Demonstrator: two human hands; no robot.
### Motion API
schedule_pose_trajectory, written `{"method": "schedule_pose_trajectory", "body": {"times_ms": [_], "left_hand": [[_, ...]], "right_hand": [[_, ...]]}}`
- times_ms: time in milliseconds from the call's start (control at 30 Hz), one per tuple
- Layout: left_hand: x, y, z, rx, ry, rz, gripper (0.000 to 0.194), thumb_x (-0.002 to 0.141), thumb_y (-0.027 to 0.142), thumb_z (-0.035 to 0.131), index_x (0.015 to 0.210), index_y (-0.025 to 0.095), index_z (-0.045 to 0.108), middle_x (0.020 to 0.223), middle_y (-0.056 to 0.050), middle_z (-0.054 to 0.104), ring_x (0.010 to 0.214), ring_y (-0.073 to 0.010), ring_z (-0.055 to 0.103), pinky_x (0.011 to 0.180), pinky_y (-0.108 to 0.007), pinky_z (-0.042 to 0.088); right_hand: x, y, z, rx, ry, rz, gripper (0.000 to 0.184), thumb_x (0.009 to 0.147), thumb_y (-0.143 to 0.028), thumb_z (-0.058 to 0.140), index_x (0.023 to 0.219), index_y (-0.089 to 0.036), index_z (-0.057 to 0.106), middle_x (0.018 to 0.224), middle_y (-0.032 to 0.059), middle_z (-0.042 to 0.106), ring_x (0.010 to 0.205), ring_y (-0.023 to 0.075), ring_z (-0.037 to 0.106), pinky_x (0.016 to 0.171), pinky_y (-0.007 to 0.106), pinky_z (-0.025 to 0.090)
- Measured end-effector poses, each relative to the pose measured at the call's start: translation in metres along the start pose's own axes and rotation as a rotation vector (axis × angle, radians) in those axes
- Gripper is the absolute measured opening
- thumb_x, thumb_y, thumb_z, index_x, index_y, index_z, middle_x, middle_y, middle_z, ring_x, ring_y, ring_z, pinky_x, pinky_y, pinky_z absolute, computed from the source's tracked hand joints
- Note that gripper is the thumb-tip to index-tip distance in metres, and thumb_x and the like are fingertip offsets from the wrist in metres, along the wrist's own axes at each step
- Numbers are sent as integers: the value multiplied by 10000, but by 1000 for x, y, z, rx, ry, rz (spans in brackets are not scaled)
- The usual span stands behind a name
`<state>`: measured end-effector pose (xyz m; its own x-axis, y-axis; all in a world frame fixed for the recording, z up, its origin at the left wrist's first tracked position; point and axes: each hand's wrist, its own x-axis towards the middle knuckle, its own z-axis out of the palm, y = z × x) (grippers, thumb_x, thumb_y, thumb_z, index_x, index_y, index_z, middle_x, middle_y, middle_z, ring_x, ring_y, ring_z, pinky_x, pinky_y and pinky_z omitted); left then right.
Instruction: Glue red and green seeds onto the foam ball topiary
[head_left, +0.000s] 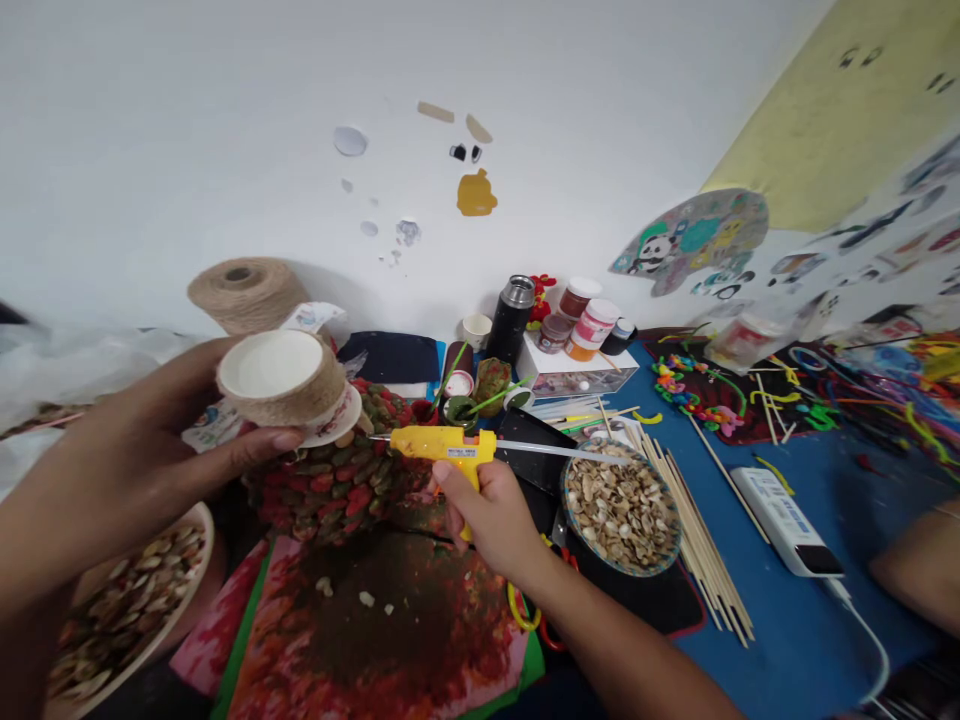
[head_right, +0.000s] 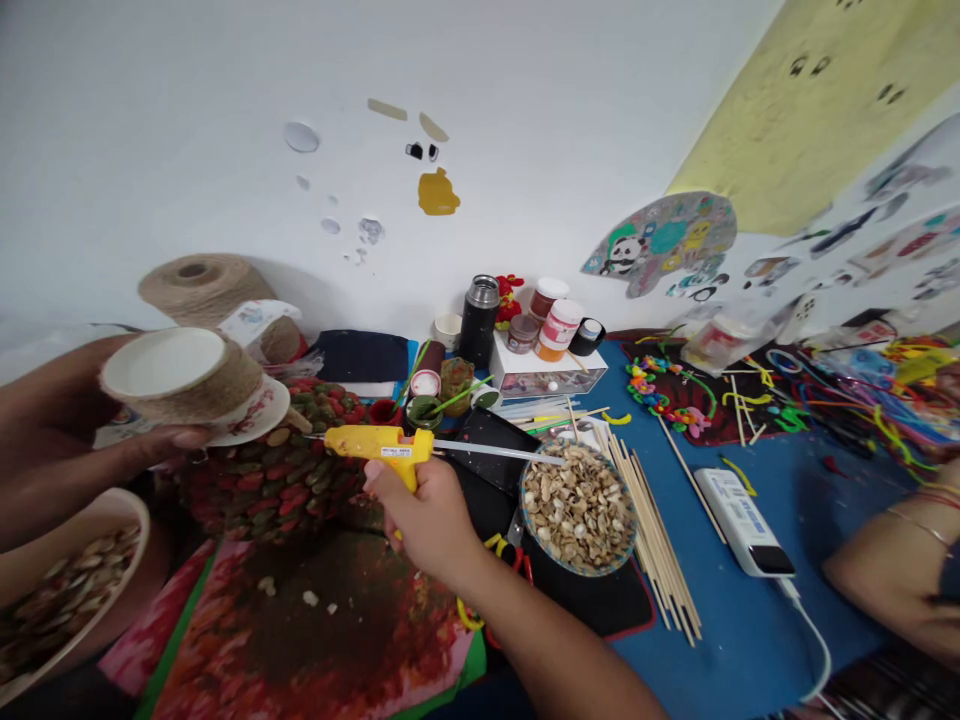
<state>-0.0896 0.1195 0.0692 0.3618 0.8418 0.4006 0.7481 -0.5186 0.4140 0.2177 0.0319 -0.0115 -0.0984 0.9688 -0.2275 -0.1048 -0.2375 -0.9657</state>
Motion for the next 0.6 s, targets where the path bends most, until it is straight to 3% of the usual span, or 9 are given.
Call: {"method": "schedule_pose_trajectory", "body": {"times_ms": [100, 333, 533, 600], "left_hand": [[1, 1, 0, -86, 13, -6, 827, 969, 911, 670, 1560, 334, 684, 1437, -39, 820, 1244, -342, 790, 1163, -465, 606], [0, 0, 1, -120, 17, 11, 765, 996, 852, 699, 1573, 352, 678, 1480, -30, 805, 1299, -347, 778, 1206, -480, 585], [0, -2, 1, -96, 18, 12, 780, 987, 878, 682, 1567, 357, 676, 1462, -28, 811, 1275, -342, 791, 1189, -466, 601], [0, -3, 1, -27, 8, 12, 804, 1003, 913, 601, 1572, 347, 662, 1443, -34, 817, 1220, -326, 808, 1154, -446, 625]], "right_hand": [[0, 1, 0, 1, -1, 0, 748, 856, -965, 751, 804, -222, 684, 429, -85, 494, 363, 110, 431, 417, 235, 321], [-5, -1, -1, 3, -33, 20, 725, 853, -953, 769, 796, -238, 656, 424, -87, 495, 365, 111, 423, 408, 234, 303], [-3, 1, -1, 17, -25, -23, 728, 870, -958, 754, 805, -240, 650, 432, -88, 501, 375, 115, 443, 418, 232, 349], [-1, 2, -1, 20, -8, -32, 734, 870, -962, 747, 803, -239, 641, 433, -88, 502, 376, 111, 446, 427, 230, 362]]}}
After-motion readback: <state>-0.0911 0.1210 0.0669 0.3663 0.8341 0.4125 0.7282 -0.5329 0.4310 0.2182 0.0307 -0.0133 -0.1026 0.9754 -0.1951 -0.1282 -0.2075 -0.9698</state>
